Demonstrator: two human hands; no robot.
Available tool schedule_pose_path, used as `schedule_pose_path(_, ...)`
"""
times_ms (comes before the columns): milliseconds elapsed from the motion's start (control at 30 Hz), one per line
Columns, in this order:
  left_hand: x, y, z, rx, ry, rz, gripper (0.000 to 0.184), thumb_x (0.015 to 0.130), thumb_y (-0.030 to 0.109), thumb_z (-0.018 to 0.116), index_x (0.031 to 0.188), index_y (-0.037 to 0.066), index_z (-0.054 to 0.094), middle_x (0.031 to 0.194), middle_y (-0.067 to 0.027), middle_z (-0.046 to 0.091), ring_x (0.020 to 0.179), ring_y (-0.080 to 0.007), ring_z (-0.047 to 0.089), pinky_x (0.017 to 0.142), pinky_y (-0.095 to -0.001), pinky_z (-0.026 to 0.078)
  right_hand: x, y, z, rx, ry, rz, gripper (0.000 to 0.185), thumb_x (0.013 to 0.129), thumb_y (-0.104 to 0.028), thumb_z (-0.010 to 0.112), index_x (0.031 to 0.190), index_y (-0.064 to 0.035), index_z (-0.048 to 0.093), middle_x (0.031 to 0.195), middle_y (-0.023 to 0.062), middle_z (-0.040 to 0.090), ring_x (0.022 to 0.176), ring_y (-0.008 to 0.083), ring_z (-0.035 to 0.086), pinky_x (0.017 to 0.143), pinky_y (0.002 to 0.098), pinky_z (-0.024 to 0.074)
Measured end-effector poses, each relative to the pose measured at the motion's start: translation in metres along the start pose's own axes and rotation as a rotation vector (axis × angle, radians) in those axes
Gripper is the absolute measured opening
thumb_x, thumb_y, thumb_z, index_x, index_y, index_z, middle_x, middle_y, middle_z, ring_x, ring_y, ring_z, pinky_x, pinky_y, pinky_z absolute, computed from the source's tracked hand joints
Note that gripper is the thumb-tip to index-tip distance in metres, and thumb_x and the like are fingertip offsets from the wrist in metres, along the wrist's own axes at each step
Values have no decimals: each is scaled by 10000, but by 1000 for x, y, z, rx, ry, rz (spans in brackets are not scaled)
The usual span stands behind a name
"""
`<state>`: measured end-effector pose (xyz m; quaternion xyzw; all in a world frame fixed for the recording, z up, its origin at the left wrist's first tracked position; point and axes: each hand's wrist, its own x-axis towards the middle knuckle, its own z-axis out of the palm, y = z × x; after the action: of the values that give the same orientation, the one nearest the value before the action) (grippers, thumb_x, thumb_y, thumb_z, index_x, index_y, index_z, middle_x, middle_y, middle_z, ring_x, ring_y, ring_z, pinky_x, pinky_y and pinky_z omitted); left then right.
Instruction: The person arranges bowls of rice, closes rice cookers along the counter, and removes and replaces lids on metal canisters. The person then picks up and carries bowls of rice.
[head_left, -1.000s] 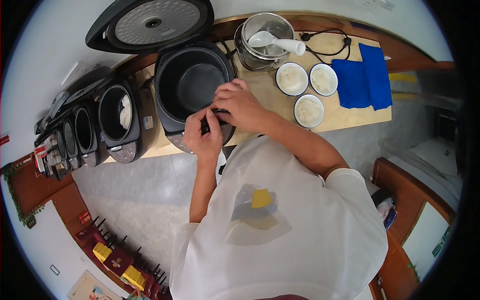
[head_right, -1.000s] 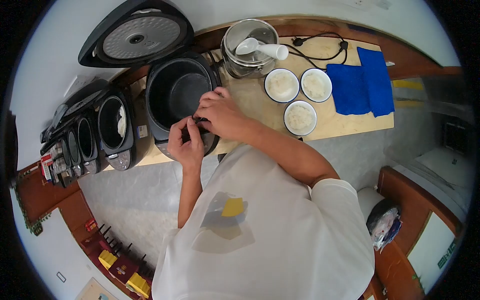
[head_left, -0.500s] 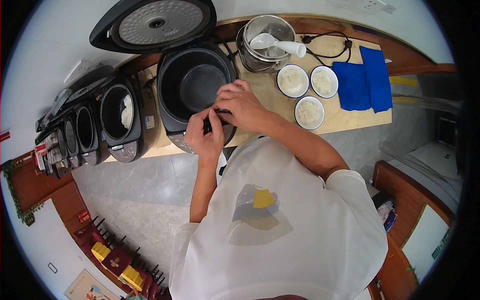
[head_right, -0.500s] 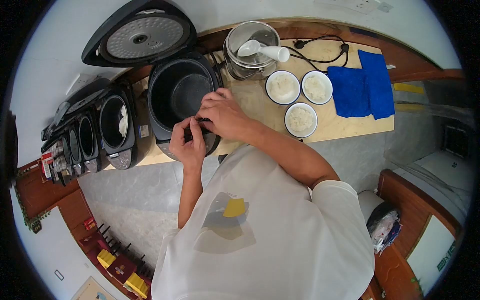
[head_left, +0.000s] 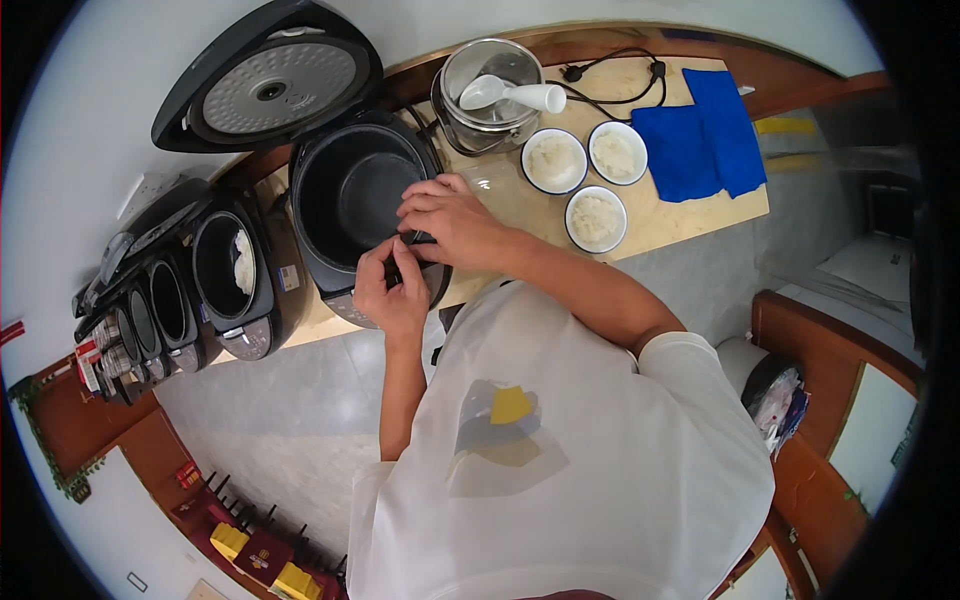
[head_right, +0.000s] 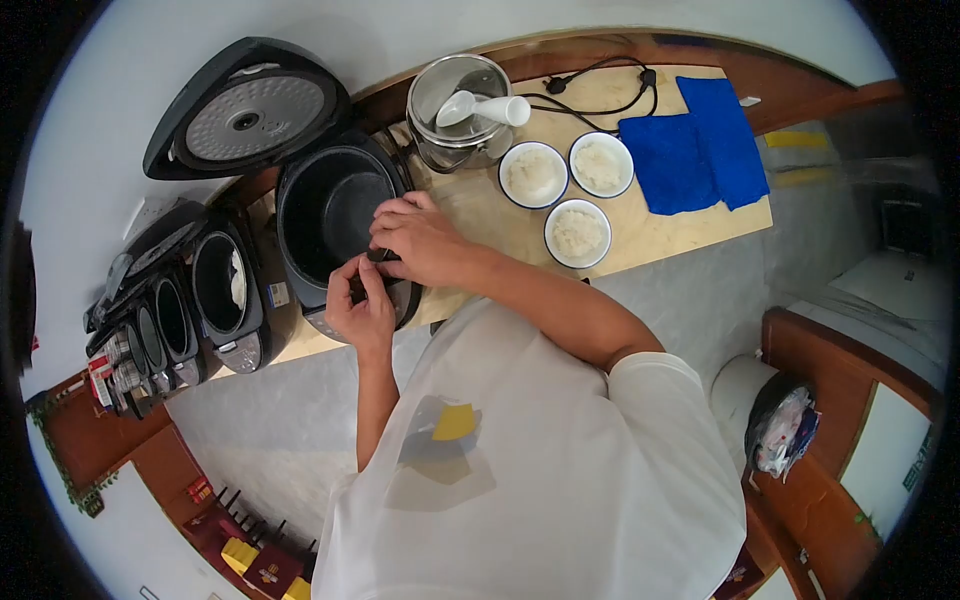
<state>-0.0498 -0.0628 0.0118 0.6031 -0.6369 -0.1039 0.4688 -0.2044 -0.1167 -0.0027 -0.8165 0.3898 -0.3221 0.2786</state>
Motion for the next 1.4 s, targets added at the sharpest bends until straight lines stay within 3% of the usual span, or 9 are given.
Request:
schedule_pose_path(167, -2, -2, -2, -6, -25, -3, 88, 965, 67, 693, 976, -17, 720, 867, -89, 713, 742, -136, 637, 692, -269, 514, 0, -5, 5, -55, 39, 41, 458, 766, -224, 841, 1174, -66, 705, 1436, 132, 582, 1429, 294, 435, 1144, 474, 312)
schedule_pose_path(300, -1, -1, -10, -18, -36, 1, 79, 965, 56, 689, 974, -18, 713, 900, -101, 713, 760, -151, 644, 703, -274, 515, 1, -20, 13, -30, 132, 90, 613, 757, -220, 849, 1307, -62, 629, 1552, 187, 442, 1469, 369, 366, 1161, 502, 317)
schedule_pose_path(400, 6, -7, -20, -99, -62, 12, 48, 960, 30, 674, 968, -11, 698, 953, -122, 705, 831, -204, 660, 774, -301, 519, 7, -31, 15, -70, 168, 244, 757, 760, -218, 857, 1401, 4, 521, 1600, 263, 317, 1476, 444, 310, 1208, 507, 300)
schedule_pose_path(567, 36, -38, -50, -7, -7, 19, 93, 937, 15, 671, 1027, -1, 686, 1118, -162, 667, 1065, -271, 627, 943, -367, 485, 18, -40, 25, -84, 233, 385, 804, 812, -205, 819, 1458, 60, 422, 1604, 289, 287, 1467, 459, 309, 1208, 508, 297)
schedule_pose_path(633, 50, -53, -59, 252, 86, 35, 167, 928, 41, 678, 1092, 7, 673, 1225, -195, 619, 1162, -302, 590, 1004, -410, 460, 22, -40, 29, -149, 243, 419, 787, 824, -219, 805, 1456, 64, 430, 1606, 287, 286, 1455, 458, 322, 1201, 503, 303)
schedule_pose_path(667, 53, -65, -62, 280, 48, 27, 294, 920, 78, 689, 1200, 7, 634, 1299, -218, 571, 1212, -347, 561, 1047, -428, 437, 25, -40, 31, -176, 266, 408, 768, 834, -229, 792, 1449, 69, 441, 1601, 283, 301, 1444, 459, 333, 1193, 501, 309)
schedule_pose_path(800, 61, -86, -60, 51, -148, -172, 511, 897, 123, 698, 1342, -61, 523, 1402, -273, 513, 1293, -465, 507, 1112, -469, 406, 30, -41, 39, -233, 313, 423, 739, 836, -215, 783, 1439, 68, 462, 1597, 270, 328, 1445, 453, 339, 1182, 512, 312)
schedule_pose_path(1167, 59, -87, -58, 67, -157, -185, 582, 885, 151, 696, 1380, -84, 501, 1490, -361, 419, 1359, -509, 448, 1144, -506, 374, 34, -40, 42, -258, 355, 367, 665, 872, -196, 752, 1427, 54, 484, 1580, 281, 369, 1415, 468, 392, 1166, 525, 317)
schedule_pose_path(1400, 57, -92, -57, 70, -195, -188, 600, 875, 147, 706, 1385, -84, 491, 1518, -355, 396, 1398, -504, 415, 1172, -498, 352, 32, -38, 46, -273, 411, 380, 682, 869, -179, 752, 1438, 58, 460, 1573, 307, 357, 1413, 488, 390, 1167, 531, 324)
